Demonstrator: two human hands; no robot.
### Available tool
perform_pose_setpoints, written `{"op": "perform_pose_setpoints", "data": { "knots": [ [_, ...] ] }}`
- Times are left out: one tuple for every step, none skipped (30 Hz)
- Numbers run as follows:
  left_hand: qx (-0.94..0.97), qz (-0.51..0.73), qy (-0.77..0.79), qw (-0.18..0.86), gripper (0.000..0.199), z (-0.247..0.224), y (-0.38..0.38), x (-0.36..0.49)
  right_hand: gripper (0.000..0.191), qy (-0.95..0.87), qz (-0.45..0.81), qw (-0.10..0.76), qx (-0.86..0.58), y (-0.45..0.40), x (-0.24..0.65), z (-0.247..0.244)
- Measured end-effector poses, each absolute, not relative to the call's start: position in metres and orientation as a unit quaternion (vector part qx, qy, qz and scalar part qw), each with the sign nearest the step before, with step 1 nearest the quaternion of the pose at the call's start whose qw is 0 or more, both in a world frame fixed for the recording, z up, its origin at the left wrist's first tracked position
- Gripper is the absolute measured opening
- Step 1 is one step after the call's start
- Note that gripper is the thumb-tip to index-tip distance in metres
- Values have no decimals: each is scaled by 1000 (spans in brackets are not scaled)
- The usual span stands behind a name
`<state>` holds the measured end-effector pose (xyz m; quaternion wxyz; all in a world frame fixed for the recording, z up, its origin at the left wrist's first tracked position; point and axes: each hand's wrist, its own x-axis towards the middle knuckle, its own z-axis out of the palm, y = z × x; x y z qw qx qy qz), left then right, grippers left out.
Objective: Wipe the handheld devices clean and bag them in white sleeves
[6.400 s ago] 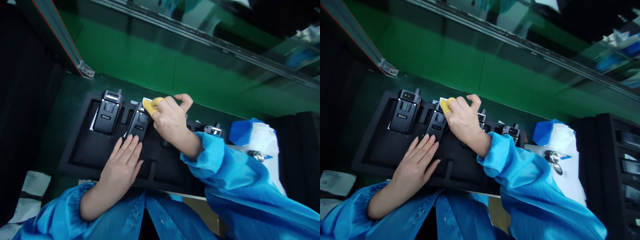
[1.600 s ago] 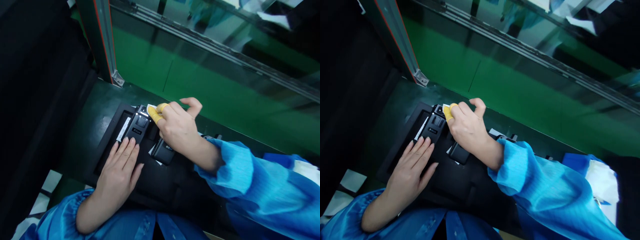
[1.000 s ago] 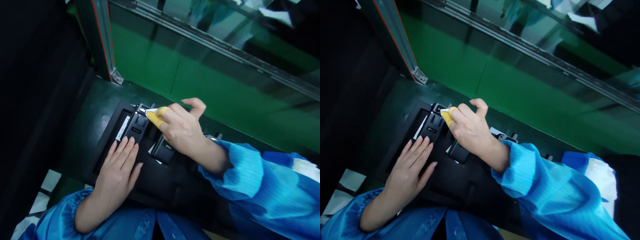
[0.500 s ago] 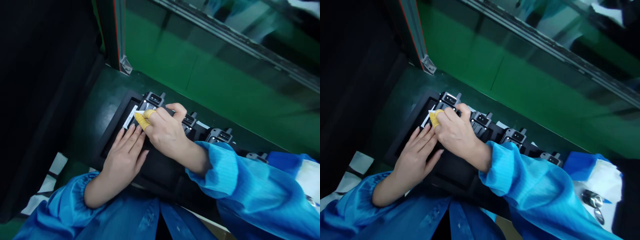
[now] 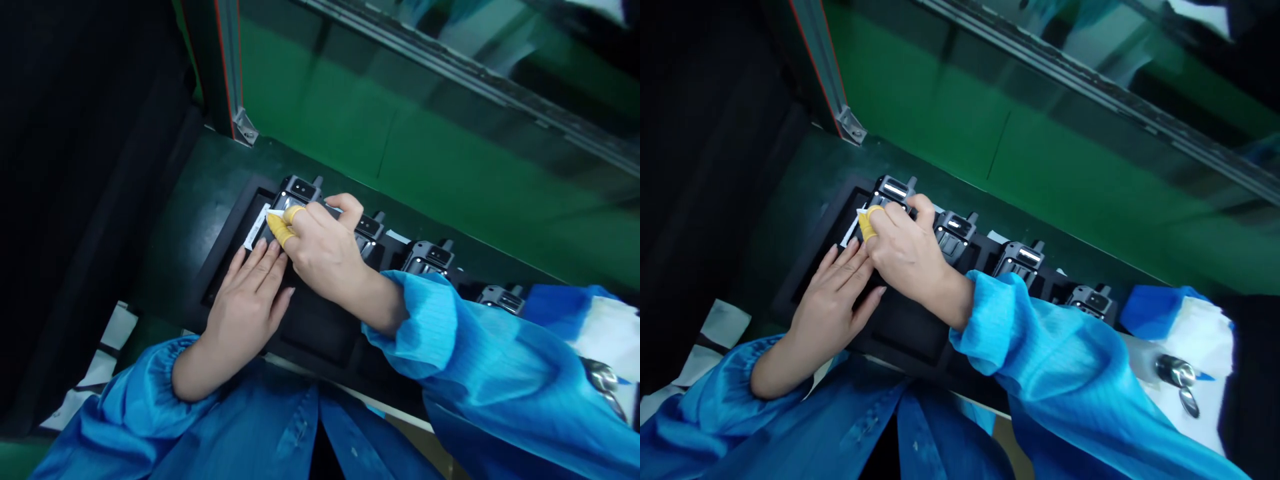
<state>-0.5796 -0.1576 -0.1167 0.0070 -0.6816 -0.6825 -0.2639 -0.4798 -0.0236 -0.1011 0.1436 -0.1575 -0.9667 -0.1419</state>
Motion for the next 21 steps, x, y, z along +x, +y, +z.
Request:
{"op": "perform_pose_setpoints", "data": {
  "knots": [
    [-682,-261,-683,7,33,-117,-158,-580,38,-969,-133,135,-158,-24,-480,-101],
    [-682,-257,-684,7,34,-117,-158,-580,39,-972,-121,127,-159,-25,-477,-100],
    [-681,-255,-686,8,33,-117,-158,-580,39,-974,-108,120,-161,-26,-473,-98],
    [-680,-253,-688,10,33,-117,-158,-580,39,-975,-91,114,-169,-27,-468,-96],
    [-679,-252,-690,14,33,-118,-158,-580,38,-974,-71,107,-187,-27,-461,-93],
    [-679,-252,-689,19,34,-118,-158,-581,37,-970,-45,104,-215,-28,-453,-90],
    [-680,-252,-688,25,34,-119,-158,-581,36,-962,-13,107,-251,-27,-445,-86],
    [-682,-254,-685,31,34,-120,-158,-582,34,-948,27,116,-293,-27,-435,-81],
    [-686,-257,-680,36,35,-121,-159,-583,32,-929,77,134,-336,-27,-424,-75],
    [-689,-261,-675,40,36,-122,-159,-584,30,-903,142,157,-374,-28,-413,-69],
    [-692,-265,-670,43,37,-124,-160,-585,26,-868,223,185,-404,-29,-401,-62],
    [-697,-270,-663,48,39,-125,-161,-586,22,-820,315,216,-427,-30,-389,-55],
    [-701,-275,-655,54,41,-127,-161,-588,18,-757,412,248,-443,-33,-377,-49],
    [-706,-280,-648,63,44,-129,-162,-590,17,-683,502,277,-453,-36,-365,-44],
    [-712,-285,-638,74,47,-131,-162,-591,18,-606,576,302,-459,-39,-353,-40],
    [-716,-290,-630,80,50,-133,-161,-593,19,-534,630,323,-462,-43,-342,-37],
    [-720,-295,-623,85,54,-134,-161,-595,21,-477,664,341,-464,-48,-331,-34],
    [-724,-300,-614,89,58,-135,-159,-596,23,-439,682,356,-465,-52,-320,-33],
    [-729,-303,-606,91,61,-134,-158,-596,24,-416,687,371,-466,-57,-308,-32],
    [-734,-307,-599,94,64,-132,-157,-596,25,-405,682,388,-468,-63,-296,-32],
    [-735,-311,-595,95,67,-129,-156,-596,26,-401,669,409,-473,-69,-283,-31]
  ]
}}
